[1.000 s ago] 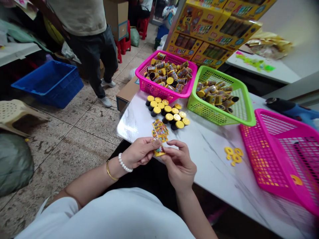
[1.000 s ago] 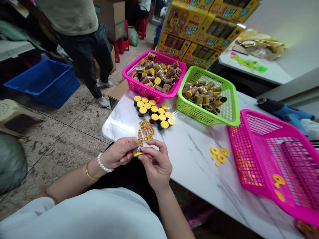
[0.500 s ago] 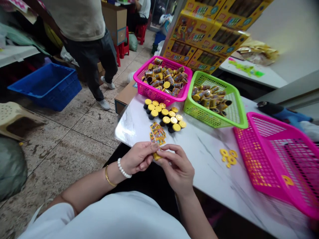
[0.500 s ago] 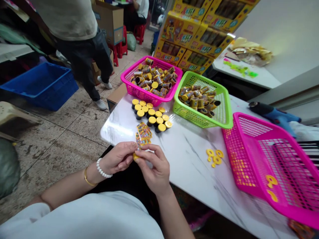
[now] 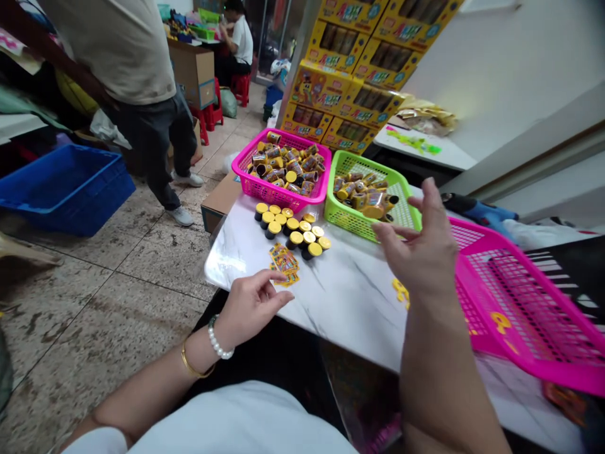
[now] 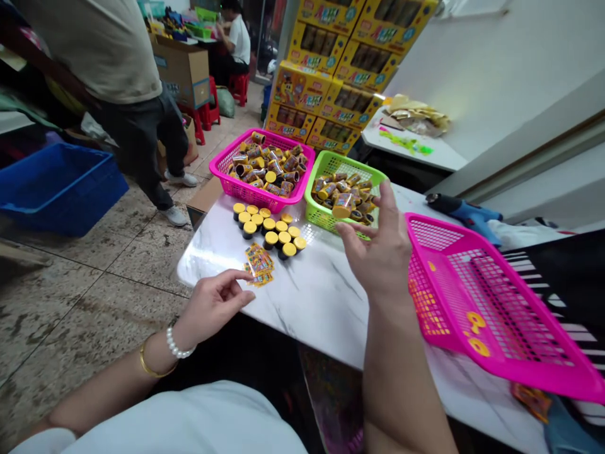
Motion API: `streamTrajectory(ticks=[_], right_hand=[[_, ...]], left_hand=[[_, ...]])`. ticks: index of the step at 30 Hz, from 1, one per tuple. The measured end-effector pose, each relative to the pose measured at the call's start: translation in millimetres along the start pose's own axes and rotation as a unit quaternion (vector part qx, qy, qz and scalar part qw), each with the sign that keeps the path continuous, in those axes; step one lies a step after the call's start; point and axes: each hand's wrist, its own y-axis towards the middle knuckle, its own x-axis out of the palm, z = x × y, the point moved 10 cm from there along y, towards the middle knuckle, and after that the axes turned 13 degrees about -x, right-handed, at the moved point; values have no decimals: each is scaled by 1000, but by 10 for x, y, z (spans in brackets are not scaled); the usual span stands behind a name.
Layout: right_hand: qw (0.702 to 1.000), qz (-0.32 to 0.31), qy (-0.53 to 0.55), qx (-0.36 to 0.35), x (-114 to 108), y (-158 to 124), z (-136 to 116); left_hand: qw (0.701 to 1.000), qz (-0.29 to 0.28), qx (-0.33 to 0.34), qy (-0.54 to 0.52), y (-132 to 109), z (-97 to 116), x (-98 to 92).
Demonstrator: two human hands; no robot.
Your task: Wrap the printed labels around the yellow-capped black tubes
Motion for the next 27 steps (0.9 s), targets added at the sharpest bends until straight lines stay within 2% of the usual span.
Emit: streamTrajectory(ticks=[2,3,4,6,9,12,15,17,19,20,22,25,27], right_hand=[[1000,-23,6,8,90,-48,-31],[999,-39,32,10,185,-154,-115],[996,-63,64,11,307,-303,-231],[986,-117,115,9,553,-662,-496],[975,-138,168,46,713,-1105,-697],[947,-120,230,187,738,-1347,-512],[881,-116,330,319,826,-1418,-340],[835,-153,405,340,971,-1360,-405],[814,-180,439,336,1093,-1293,-499],[816,-173,437,336,1124,-1270,-515],[833,-122,414,345,1123,-1257,-498],[858,-45,371,353,1064,-1316,-498],[868,-36,353,348,1056,-1351,-560]], left_hand=[[975,122,92,161,74,218,-99],[954,153,106,235,151,269,-79],[934,166,101,300,255,280,-39],[903,156,75,393,472,241,46],[885,130,75,441,616,203,109],[886,149,145,414,468,295,67],[874,185,289,343,92,483,32],[853,183,375,314,-154,554,79],[840,175,420,296,-323,579,130],[844,173,424,280,-374,582,128],[880,182,383,213,-398,556,26],[951,188,239,56,-317,360,-198],[972,167,162,-28,-273,216,-234]])
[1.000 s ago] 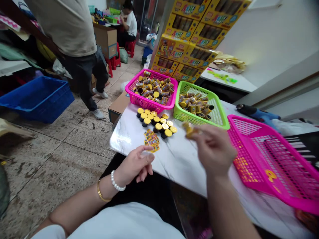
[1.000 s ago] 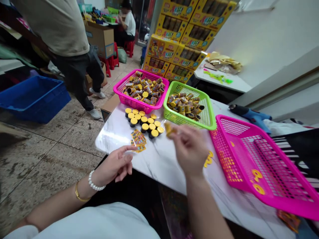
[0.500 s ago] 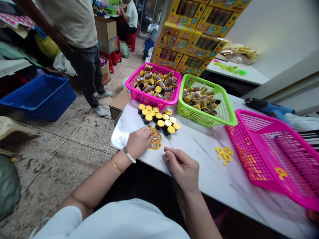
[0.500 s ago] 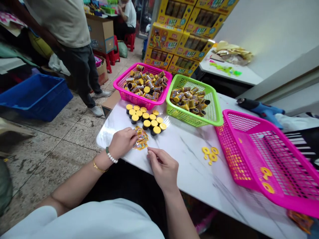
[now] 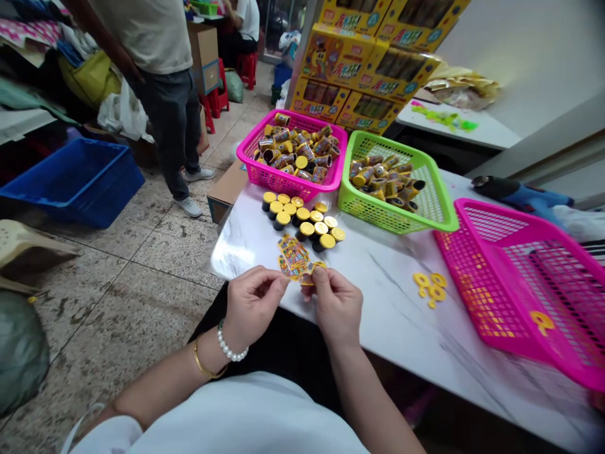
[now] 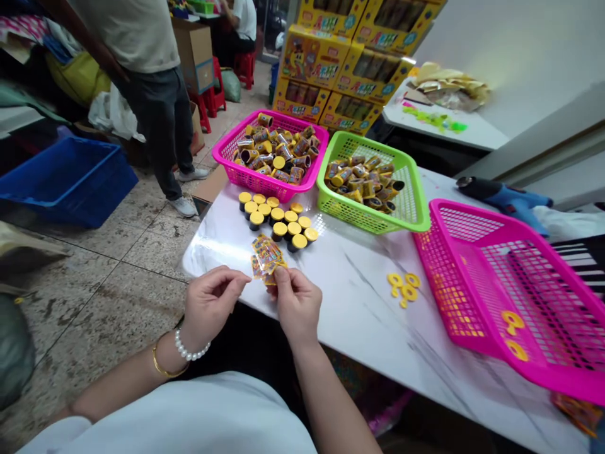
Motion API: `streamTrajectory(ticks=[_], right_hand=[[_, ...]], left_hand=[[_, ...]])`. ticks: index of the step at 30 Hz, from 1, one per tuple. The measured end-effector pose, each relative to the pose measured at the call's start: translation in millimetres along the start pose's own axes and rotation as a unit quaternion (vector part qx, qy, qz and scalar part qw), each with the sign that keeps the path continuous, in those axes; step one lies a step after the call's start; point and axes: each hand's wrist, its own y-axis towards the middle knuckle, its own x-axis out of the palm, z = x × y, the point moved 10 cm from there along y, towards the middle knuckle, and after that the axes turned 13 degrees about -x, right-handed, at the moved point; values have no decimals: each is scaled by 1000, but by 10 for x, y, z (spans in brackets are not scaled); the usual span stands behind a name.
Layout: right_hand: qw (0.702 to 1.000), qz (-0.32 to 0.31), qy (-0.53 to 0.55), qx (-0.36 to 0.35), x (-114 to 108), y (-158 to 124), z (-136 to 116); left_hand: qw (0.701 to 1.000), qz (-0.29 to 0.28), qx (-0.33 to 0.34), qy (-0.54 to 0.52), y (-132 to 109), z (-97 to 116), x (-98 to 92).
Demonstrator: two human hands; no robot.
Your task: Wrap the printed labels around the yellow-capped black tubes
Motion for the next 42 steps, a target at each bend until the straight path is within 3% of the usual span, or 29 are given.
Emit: streamTrajectory(ticks=[4,11,19,27,34,36,39,42], right_hand=[[1000,-10,-9,-16,103,-63,-70],[997,-23,-47,-54,175,-66,-143],[996,-48,-43,-58,226,-191,-132],[994,-63,-59,-68,260,-255,8],[983,-91,-83,-134,361,-218,-156],[977,-103,-96,-159,402,-230,-223],[966,-138,-118,-185,446,-234,-299],[946,-143,-186,-226,334,-88,-401]], left_hand=[[995,-16,-71,-68,-14,-122,35],[995,26,-78,-56,-11,-156,-52],[969,13,-207,-137,28,-464,-5],[974,17,-181,-138,13,-385,-75],[984,16,-137,-112,37,-333,-132],[972,-7,-196,-133,50,-455,-100],[922,-72,-324,-198,5,-696,28],[898,-81,-363,-236,-21,-778,32]])
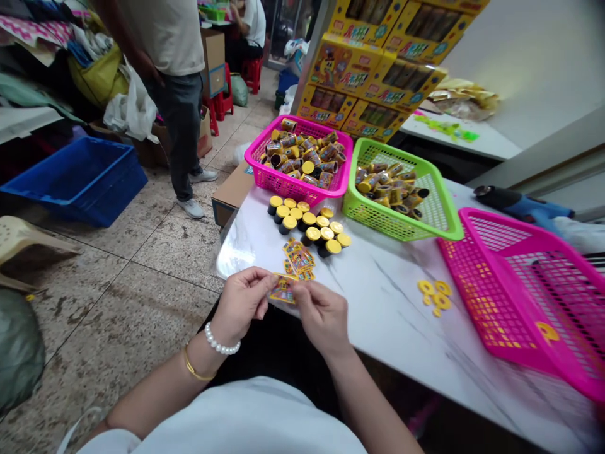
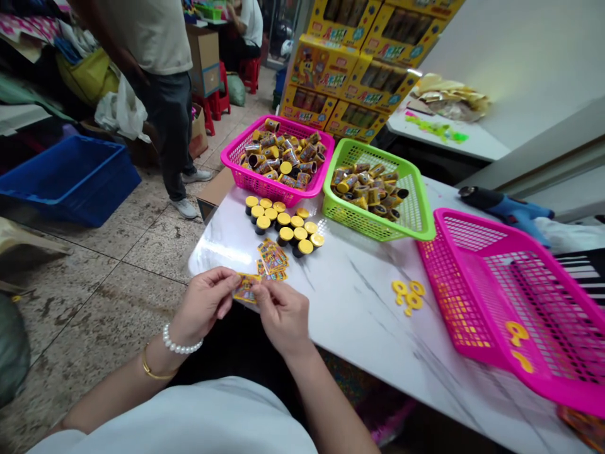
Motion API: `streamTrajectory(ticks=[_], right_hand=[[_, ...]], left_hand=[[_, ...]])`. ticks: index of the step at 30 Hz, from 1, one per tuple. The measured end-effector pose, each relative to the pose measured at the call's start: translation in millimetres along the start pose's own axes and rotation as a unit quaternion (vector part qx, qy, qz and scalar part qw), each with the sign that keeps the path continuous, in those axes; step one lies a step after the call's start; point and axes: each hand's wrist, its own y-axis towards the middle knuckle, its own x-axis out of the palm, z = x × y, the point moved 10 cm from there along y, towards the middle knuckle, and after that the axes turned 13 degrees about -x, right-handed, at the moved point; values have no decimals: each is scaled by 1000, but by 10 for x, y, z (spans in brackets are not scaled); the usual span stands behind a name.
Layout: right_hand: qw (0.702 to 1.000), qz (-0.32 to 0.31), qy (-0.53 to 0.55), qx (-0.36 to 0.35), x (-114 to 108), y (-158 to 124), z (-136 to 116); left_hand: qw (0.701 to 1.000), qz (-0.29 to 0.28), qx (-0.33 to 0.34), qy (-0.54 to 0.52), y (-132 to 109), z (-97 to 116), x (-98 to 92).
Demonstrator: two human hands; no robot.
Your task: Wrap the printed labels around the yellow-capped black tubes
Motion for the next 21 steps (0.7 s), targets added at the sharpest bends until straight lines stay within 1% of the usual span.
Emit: streamTrajectory(ticks=[1,2,4,6,7,9,11,12,16,17,19,21], right_hand=[[998,14,-56,-9,-126,67,34],[991,36,-126,-13,-271,139,79],[959,70,-273,0,-522,273,193],[926,68,-371,30,-632,370,334],[916,60,-395,43,-641,397,398],[911,51,-406,57,-610,405,479],[914,52,-399,60,-566,380,505],[914,54,-397,61,-549,369,512],[912,54,-400,75,-523,407,560],[912,52,-398,82,-525,428,574],[915,56,-391,87,-541,450,561],[919,69,-380,75,-574,417,479]], left_hand=[[1000,8,13,7,-8,25,-22],[998,25,42,24,-30,80,-51],[984,72,137,83,-120,253,-97],[956,110,229,145,-239,398,-92],[946,118,255,164,-277,429,-79],[941,114,265,179,-290,416,-61],[939,112,269,185,-304,396,-56],[932,113,284,192,-333,406,-45],[883,105,391,236,-542,495,84],[874,101,409,243,-582,500,112],[866,103,418,254,-610,489,125],[871,125,396,262,-574,461,70]])
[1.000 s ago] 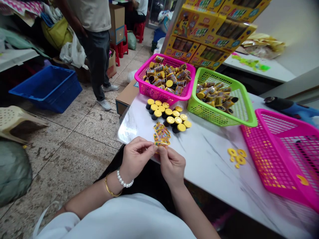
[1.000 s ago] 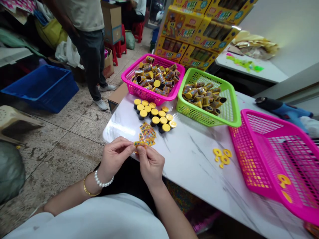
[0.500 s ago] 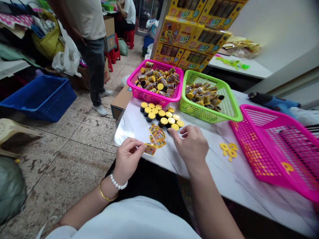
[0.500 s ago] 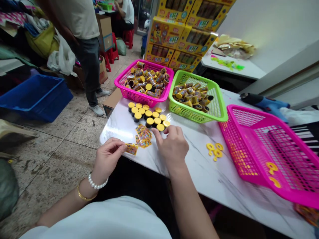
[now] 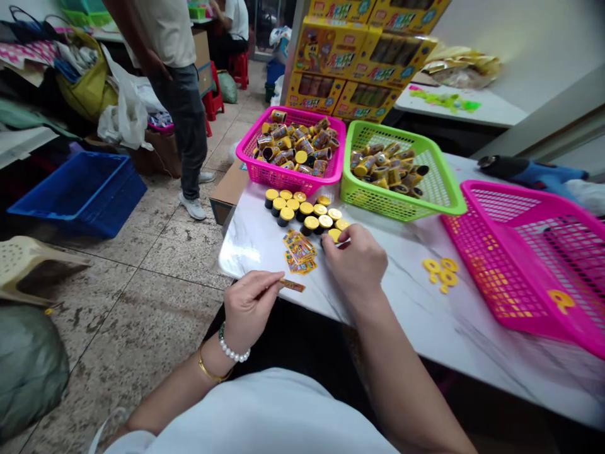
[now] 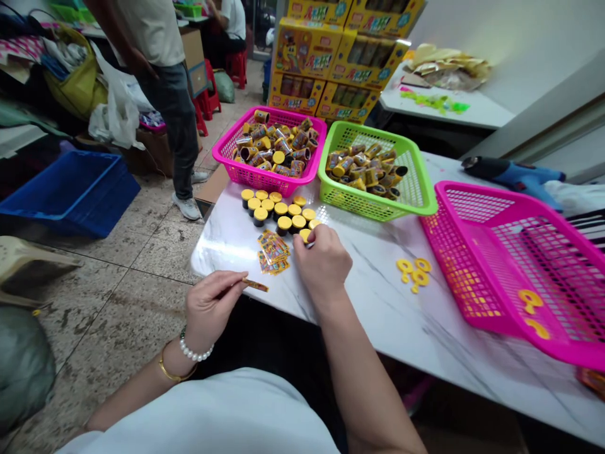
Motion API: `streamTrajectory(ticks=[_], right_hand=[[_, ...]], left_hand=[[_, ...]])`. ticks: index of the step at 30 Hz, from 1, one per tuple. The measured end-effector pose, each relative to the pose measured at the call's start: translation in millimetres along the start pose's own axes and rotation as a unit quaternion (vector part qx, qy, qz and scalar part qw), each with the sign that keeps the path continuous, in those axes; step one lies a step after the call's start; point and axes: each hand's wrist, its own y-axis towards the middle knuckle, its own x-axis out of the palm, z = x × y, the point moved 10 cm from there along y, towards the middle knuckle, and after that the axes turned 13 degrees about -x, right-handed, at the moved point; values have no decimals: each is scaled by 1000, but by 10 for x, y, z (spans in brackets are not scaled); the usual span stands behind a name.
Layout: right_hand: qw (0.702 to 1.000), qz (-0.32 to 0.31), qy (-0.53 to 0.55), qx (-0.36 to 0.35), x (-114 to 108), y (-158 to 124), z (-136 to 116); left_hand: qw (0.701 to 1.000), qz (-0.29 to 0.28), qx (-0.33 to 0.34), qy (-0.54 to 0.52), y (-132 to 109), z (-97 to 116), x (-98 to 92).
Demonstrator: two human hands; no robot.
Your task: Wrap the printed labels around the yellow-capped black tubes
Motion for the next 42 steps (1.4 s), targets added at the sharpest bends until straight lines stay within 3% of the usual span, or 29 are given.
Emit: streamTrajectory(ticks=[3,7,10,13,15,18,22,25,30,33,37,39,42], right_hand=[[1000,29,-5,-5,-174,-165,-5],[999,-2,-53,-5,-253,-382,71],[998,40,-27,-33,-459,-438,2],[992,69,98,-44,-613,-476,-169],[968,-5,248,-31,-427,-515,-342],[901,-98,422,23,-49,-652,-572],[867,-70,481,105,181,-771,-530],[857,-70,495,124,233,-806,-496],[870,-56,483,76,134,-769,-544],[886,-35,463,5,56,-738,-653],[906,-9,414,-93,-39,-740,-859],[910,-11,393,-132,-79,-735,-943],[930,12,320,-179,-231,-654,-877]], left_hand=[[996,13,-90,-2,51,-220,-59],[977,2,-203,-71,142,-484,-68],[968,-11,-234,-92,201,-529,-30],[968,-6,-232,-100,218,-481,-13],[970,-9,-221,-97,204,-424,18],[974,-17,-206,-97,160,-345,64],[979,21,-170,-111,106,-240,-64],[985,29,-138,-104,80,-147,-155],[986,-14,-138,-89,81,-110,-75],[986,-33,-144,-82,101,-142,4],[985,-17,-146,-92,115,-162,-12],[980,-15,-177,-96,110,-213,-27],[949,-46,-284,-126,75,-404,11]])
